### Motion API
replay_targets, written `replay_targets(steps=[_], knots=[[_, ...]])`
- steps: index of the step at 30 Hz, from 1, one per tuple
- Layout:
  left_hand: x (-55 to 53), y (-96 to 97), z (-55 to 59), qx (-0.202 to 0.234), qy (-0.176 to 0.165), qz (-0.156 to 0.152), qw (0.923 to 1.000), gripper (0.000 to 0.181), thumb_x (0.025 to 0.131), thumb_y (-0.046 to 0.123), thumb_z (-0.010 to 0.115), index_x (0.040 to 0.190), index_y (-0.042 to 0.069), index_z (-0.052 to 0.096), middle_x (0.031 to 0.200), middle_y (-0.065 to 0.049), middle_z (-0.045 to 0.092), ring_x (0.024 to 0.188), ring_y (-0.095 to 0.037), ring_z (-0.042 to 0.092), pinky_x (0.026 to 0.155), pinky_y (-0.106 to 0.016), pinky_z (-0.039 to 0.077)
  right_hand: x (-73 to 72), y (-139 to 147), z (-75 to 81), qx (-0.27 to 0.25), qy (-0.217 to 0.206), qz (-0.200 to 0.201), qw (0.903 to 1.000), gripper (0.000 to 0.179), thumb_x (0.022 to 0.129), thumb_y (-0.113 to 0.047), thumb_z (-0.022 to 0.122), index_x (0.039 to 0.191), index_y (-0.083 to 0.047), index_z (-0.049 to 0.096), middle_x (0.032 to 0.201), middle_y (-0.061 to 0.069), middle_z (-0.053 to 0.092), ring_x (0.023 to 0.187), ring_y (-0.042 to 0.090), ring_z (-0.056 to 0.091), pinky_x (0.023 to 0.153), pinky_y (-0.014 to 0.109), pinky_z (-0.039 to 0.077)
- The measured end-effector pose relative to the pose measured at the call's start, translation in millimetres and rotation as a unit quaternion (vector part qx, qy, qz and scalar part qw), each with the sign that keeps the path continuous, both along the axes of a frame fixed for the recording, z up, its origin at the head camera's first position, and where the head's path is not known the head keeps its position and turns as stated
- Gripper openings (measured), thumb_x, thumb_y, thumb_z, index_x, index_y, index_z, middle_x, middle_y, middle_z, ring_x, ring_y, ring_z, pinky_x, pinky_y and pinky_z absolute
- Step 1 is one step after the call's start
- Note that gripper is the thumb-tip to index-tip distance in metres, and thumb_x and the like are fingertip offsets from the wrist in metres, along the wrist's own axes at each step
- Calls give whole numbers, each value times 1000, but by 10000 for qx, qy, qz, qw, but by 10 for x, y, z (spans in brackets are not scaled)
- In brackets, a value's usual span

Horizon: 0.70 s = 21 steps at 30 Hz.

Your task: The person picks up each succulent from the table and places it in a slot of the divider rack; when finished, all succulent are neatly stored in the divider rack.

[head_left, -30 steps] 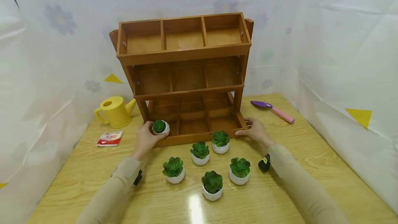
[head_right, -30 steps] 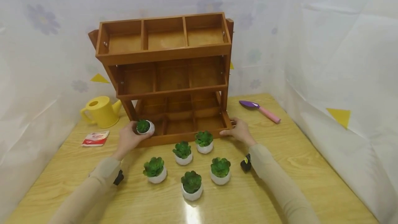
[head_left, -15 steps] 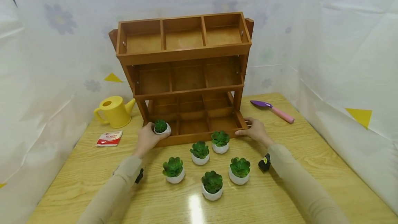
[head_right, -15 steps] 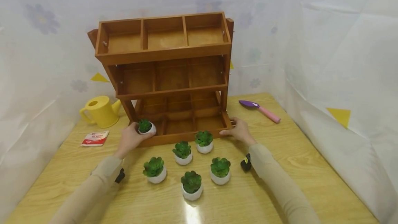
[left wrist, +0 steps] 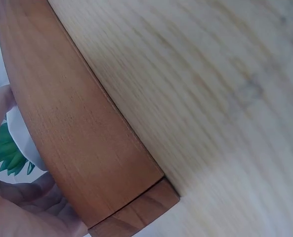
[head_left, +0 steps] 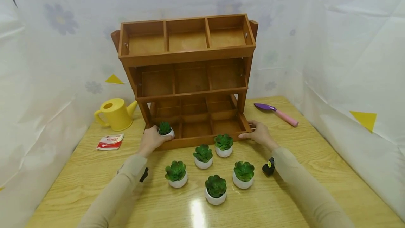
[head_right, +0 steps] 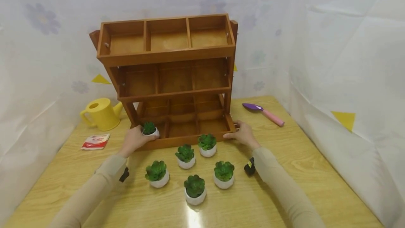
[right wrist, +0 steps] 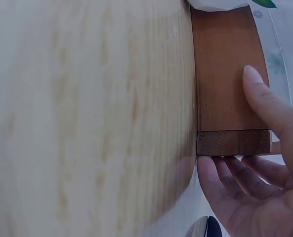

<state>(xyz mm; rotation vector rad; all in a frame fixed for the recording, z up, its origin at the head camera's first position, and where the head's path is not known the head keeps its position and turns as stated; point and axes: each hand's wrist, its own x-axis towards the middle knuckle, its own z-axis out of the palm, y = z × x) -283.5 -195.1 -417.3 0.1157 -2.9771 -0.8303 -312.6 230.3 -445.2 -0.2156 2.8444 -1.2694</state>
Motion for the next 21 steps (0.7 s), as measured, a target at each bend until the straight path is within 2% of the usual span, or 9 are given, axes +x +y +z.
replay_targets(steps=[12, 21], knots=[[-11, 6, 2, -53, -162, -59, 9998, 84, 78, 53, 72, 127, -11, 50, 123, -33, 57, 107, -44, 59, 87, -52, 51, -3, 9, -22, 36, 61, -32, 10000, 81, 78, -36, 80, 139, 3, 44, 127, 29, 56, 111, 40, 58, 89, 49, 51], [-4, 27, 34, -69, -255, 10, 9996, 81, 78, 51, 72, 127, -11, 51, 122, -32, 58, 106, -43, 60, 86, -52, 51, 1, 6, -28, 39, 78, -44, 10000, 83, 77, -39, 80, 139, 3, 45, 126, 28, 57, 109, 39, 59, 88, 48, 51]])
